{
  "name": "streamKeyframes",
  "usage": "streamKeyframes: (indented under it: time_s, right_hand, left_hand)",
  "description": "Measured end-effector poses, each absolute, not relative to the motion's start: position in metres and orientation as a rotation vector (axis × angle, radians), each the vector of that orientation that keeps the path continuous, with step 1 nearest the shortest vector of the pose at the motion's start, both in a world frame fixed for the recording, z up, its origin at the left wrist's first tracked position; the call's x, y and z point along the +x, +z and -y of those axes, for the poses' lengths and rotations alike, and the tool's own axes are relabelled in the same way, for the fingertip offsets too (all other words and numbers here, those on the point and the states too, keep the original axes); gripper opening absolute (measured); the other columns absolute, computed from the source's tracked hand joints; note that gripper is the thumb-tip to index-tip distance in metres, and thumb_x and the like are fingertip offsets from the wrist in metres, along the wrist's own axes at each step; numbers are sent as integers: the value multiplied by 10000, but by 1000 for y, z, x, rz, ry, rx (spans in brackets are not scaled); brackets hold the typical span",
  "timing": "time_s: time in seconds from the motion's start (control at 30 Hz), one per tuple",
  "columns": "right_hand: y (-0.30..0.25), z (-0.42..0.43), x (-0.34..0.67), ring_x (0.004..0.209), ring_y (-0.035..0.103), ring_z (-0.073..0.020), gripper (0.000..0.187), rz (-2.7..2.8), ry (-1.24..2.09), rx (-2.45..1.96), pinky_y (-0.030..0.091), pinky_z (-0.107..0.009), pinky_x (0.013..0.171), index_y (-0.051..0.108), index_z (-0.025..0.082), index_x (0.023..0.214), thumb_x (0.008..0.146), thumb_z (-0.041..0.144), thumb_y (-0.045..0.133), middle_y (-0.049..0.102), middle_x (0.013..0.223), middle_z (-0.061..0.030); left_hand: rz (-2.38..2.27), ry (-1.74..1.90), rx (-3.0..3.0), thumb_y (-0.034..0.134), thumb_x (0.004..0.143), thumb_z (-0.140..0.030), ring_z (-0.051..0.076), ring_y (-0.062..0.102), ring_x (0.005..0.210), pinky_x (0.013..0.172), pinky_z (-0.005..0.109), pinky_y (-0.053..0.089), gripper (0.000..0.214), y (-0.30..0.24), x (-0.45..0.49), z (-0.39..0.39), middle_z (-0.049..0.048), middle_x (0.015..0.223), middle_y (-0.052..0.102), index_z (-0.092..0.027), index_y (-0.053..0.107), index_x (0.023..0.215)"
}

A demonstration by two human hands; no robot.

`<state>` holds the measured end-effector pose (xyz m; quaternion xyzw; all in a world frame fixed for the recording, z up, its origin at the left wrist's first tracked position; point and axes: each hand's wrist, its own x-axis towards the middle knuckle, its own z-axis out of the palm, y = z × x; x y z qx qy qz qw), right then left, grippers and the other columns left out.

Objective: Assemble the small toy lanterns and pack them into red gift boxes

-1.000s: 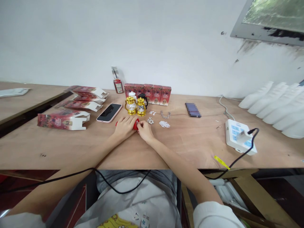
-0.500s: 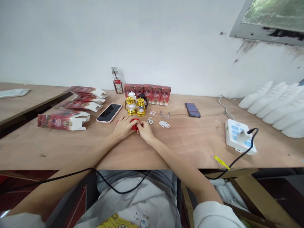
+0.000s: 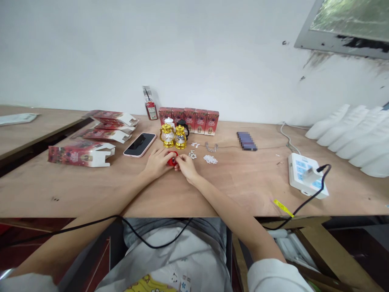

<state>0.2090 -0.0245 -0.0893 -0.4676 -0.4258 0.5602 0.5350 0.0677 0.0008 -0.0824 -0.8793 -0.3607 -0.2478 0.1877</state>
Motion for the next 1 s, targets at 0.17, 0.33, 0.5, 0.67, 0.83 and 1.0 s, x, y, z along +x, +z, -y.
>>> streamKeyframes:
  time_s: [0.17,0.33,0.5,0.67,0.83,1.0]
  right_hand:
    - [-87,25,210,459,505,-60,161,981,1359,-1067,435,-198,477,548,163,647,668,290,645,550,535,58]
    - [-87,25,211,472,512,-60,144,959,1377,-1066,444,-195,481,562,157,632,662,267,649,541,528,58]
    - [-87,25,211,453,511,-62,98,922,1396,-1067,459,-206,491,563,160,626,695,206,614,551,528,52]
    - [-83,26,212,506,561,-86,140,850,1410,-1079,504,-232,567,582,158,619,747,129,533,584,535,17]
    - [-81,26,215,585,609,-106,240,805,1456,-1073,539,-260,666,601,153,597,773,72,459,601,540,-8]
    - [-84,23,217,627,617,-109,128,808,1477,-1023,551,-278,731,609,153,594,680,60,587,627,585,-1]
  left_hand:
    - [1015,-716,-2470,607,801,-354,244,580,929,744,365,362,211,-82,68,-1,73,1017,658,-207,595,953]
    - [1009,-703,-2460,604,805,-361,242,575,919,740,366,361,211,-82,69,-1,72,1007,657,-209,596,952]
    - [971,-690,-2445,588,817,-343,244,568,918,741,371,367,196,-84,68,-2,71,1008,652,-206,597,957]
    - [933,-587,-2415,589,814,-311,248,560,902,749,372,373,186,-84,68,-2,77,976,641,-217,597,974]
    - [897,-507,-2326,481,876,-236,239,559,876,758,375,374,140,-81,70,0,81,929,636,-222,598,952]
    - [913,-481,-2311,418,905,-222,237,560,871,748,372,375,204,-80,72,1,77,929,640,-210,574,1035]
